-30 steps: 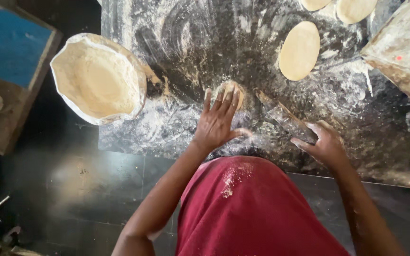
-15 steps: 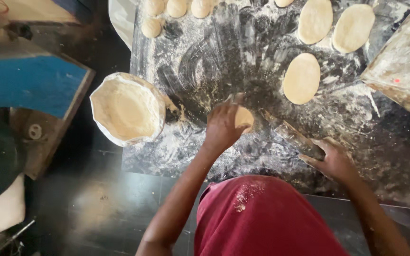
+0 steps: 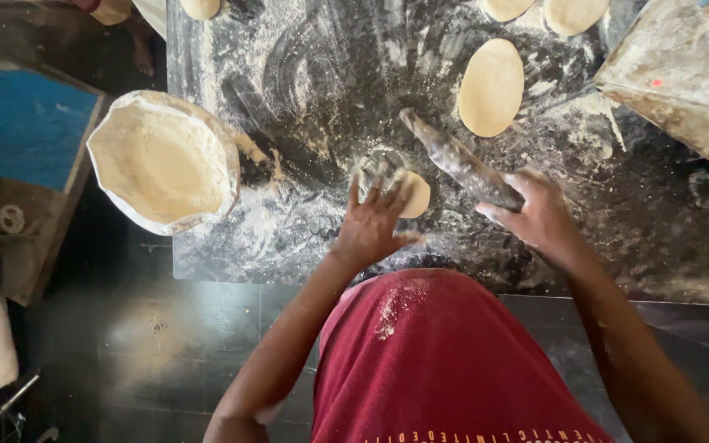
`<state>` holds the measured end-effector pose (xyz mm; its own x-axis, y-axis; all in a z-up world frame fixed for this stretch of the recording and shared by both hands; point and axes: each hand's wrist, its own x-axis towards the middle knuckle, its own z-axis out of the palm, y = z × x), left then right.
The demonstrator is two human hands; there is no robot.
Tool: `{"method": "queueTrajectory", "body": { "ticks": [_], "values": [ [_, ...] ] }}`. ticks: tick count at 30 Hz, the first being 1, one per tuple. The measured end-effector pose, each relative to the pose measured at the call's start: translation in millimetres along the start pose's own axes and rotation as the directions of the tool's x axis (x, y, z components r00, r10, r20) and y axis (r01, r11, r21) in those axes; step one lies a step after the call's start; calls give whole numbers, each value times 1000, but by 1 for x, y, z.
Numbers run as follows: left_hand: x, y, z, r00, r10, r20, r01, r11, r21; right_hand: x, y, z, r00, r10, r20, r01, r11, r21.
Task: The person flattens small balls of dough using a rolling pin on a floured surface. They repeatedly take balls of dough from a collection, roll them into flat oval shapes, and move them to the side of the workspace.
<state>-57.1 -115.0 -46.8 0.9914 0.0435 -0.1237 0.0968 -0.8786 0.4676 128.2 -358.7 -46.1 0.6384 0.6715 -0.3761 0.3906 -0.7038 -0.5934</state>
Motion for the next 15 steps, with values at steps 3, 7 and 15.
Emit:
{"method": "queueTrajectory", "body": {
  "ticks": [3,7,15],
  "values": [
    [-15,-14,-7,823,-195,-533,110,976,-187,17,-21,-6,987,-159,-17,157,982,-107],
    [-8,-52,-12,769,-311,-558,365,931,-17,27,-41,25,911,-406,64,404,853,-332],
    [-10,-84,13,918,-273,-287,340,916,215,30,-7,37,902,-429,53,418,833,-363]
  ]
}}
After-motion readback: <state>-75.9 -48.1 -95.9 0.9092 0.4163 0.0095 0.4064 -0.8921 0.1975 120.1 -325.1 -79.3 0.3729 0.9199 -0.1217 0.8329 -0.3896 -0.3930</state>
